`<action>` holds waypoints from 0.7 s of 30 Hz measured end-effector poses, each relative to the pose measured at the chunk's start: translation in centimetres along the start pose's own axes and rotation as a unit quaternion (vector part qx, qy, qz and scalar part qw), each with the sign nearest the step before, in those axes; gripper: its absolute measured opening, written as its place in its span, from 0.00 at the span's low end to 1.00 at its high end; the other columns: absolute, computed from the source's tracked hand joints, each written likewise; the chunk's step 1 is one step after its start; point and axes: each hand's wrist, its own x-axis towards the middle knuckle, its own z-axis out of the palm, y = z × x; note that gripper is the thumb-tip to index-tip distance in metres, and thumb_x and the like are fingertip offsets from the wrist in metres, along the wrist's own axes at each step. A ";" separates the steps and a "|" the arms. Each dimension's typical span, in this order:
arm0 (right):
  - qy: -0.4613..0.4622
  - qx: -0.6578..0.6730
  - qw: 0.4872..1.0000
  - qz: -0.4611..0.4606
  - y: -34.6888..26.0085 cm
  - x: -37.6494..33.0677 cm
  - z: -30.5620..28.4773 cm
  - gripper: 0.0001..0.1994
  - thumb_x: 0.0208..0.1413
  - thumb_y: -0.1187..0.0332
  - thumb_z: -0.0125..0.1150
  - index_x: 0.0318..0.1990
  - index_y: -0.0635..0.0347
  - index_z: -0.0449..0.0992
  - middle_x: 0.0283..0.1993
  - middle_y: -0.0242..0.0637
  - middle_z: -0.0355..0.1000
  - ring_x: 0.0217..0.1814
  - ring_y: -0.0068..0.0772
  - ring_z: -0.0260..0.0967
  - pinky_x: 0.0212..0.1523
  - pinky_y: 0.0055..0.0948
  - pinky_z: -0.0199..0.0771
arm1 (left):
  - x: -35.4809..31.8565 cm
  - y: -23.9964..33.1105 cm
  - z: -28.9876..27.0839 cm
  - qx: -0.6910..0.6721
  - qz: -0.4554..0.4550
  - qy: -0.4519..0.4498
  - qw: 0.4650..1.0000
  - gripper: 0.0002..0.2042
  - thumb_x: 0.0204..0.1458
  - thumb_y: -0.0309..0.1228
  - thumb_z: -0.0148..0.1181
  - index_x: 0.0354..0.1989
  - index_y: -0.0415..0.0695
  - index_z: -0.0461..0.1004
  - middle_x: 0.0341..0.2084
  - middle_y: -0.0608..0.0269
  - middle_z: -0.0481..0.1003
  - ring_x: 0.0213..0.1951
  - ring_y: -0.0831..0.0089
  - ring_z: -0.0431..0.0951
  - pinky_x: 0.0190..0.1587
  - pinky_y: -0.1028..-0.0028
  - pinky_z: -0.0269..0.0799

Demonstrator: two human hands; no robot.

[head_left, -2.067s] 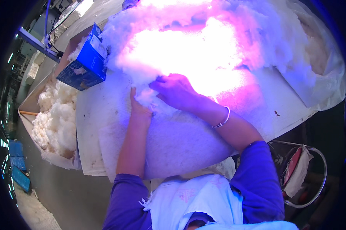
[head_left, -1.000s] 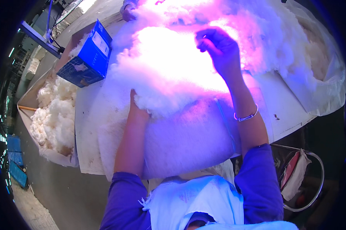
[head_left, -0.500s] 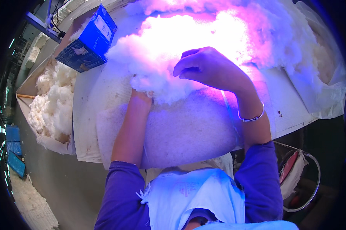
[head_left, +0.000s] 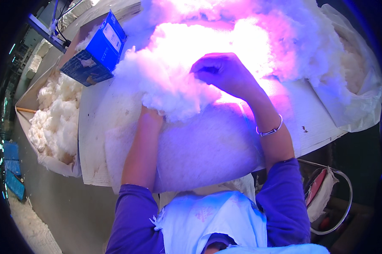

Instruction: The person sits at a table and repeatedly picks up clumps of white cotton, pulls them apart by hand, and places them into a blue box. The process is continuous and repetitive throughout the clip.

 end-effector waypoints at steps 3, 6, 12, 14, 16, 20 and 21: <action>0.056 0.106 0.992 0.042 0.1 0.1 -0.9 0.05 0.49 0.73 0.63 0.33 0.62 0.79 0.28 0.31 0.75 0.29 0.19 0.71 0.34 0.20 0.73 | 0.4 0.3 -0.1 0.012 -0.014 -0.011 1.000 0.20 0.57 0.32 0.47 0.57 0.41 0.62 0.53 0.54 0.67 0.53 0.62 0.68 0.55 0.64 0.66; 0.085 0.061 0.994 0.042 0.3 0.3 -1.6 0.05 0.49 0.73 0.63 0.33 0.63 0.77 0.27 0.28 0.73 0.29 0.16 0.70 0.33 0.19 0.73 | 1.0 0.4 -0.1 0.021 -0.026 -0.016 0.999 0.20 0.57 0.31 0.47 0.57 0.41 0.62 0.53 0.54 0.67 0.53 0.63 0.68 0.55 0.64 0.66; 0.131 0.074 0.989 -0.003 0.9 0.8 -2.2 0.06 0.49 0.75 0.60 0.36 0.61 0.75 0.23 0.27 0.69 0.27 0.14 0.67 0.30 0.19 0.71 | 1.5 0.4 -0.2 0.028 -0.025 -0.016 0.999 0.20 0.56 0.30 0.47 0.57 0.41 0.62 0.53 0.54 0.67 0.53 0.63 0.68 0.55 0.65 0.66; 0.137 0.091 0.986 0.005 1.2 0.9 -2.1 0.09 0.48 0.76 0.59 0.39 0.60 0.74 0.23 0.27 0.68 0.26 0.13 0.66 0.29 0.19 0.70 | 1.5 0.5 -0.1 0.024 -0.025 -0.015 0.999 0.20 0.56 0.30 0.47 0.57 0.41 0.62 0.53 0.54 0.67 0.53 0.63 0.68 0.55 0.65 0.66; 0.134 0.132 0.982 0.011 1.4 0.9 -1.9 0.12 0.48 0.76 0.59 0.42 0.60 0.74 0.23 0.26 0.68 0.25 0.14 0.66 0.28 0.19 0.69 | 1.5 0.5 0.0 0.025 -0.025 -0.014 0.999 0.20 0.56 0.30 0.47 0.57 0.41 0.62 0.53 0.54 0.67 0.53 0.63 0.68 0.55 0.65 0.65; 0.160 -0.014 0.987 -0.012 2.0 0.7 -1.7 0.18 0.47 0.73 0.59 0.49 0.58 0.74 0.23 0.29 0.69 0.25 0.18 0.65 0.29 0.22 0.69 | 1.8 0.4 -0.2 0.029 -0.019 -0.011 0.999 0.20 0.56 0.29 0.47 0.57 0.40 0.61 0.53 0.54 0.67 0.54 0.63 0.68 0.56 0.65 0.65; 0.160 -0.043 0.986 0.008 2.2 0.6 -1.7 0.16 0.47 0.72 0.59 0.47 0.59 0.75 0.22 0.31 0.69 0.24 0.20 0.66 0.29 0.23 0.69 | 1.9 0.2 -0.3 0.029 -0.018 -0.009 0.999 0.20 0.56 0.29 0.47 0.58 0.40 0.61 0.53 0.54 0.66 0.54 0.63 0.68 0.56 0.65 0.65</action>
